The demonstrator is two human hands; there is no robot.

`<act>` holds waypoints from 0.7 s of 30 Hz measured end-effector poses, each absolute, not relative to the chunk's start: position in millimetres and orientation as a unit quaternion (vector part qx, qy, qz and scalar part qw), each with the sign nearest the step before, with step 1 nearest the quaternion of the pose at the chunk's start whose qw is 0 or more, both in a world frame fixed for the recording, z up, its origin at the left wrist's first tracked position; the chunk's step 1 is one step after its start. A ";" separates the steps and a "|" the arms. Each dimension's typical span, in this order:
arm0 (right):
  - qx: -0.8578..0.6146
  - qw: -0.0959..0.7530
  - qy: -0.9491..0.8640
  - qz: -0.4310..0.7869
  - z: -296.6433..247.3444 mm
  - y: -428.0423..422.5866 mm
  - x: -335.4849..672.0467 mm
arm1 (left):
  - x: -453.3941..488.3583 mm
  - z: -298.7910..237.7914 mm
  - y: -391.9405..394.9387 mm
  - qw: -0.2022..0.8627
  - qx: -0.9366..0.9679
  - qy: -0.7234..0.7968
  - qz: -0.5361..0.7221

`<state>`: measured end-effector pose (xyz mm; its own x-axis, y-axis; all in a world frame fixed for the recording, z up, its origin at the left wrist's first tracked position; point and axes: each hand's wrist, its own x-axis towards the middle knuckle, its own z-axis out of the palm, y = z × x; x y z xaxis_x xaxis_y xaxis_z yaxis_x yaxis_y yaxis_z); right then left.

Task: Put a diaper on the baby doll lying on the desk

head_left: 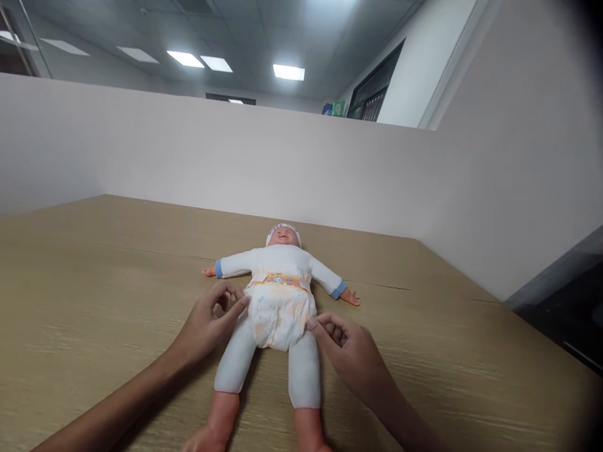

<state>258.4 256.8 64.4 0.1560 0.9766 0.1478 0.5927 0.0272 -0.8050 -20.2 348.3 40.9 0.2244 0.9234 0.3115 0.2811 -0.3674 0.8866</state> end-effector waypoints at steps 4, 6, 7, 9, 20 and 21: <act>-0.640 0.433 -0.632 0.064 65.5 257.0 259.8 | -27.2 38.9 349.9 0.247 0.739 0.416 0.470; -0.611 0.433 -0.662 0.024 61.8 256.7 256.9 | -29.1 36.2 349.7 0.219 0.763 0.404 0.455; -0.603 0.425 -0.675 0.027 59.9 256.3 255.6 | -29.9 34.5 349.5 0.213 0.769 0.404 0.448; -0.600 0.411 -0.684 0.049 56.8 256.0 255.7 | -32.0 30.4 349.9 0.205 0.767 0.415 0.445; -0.631 0.388 -0.660 -0.128 25.7 348.2 327.6 | -39.1 12.7 443.0 0.025 0.793 0.459 0.400; -0.643 0.363 -0.661 -0.132 22.8 357.6 331.9 | -37.5 11.5 453.9 0.018 0.798 0.460 0.389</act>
<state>331.9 357.6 22.8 0.0905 0.7538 0.6508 0.9463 0.1386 -0.2921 -37.5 453.9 11.5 0.2739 0.7484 0.6040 0.7202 -0.5759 0.3869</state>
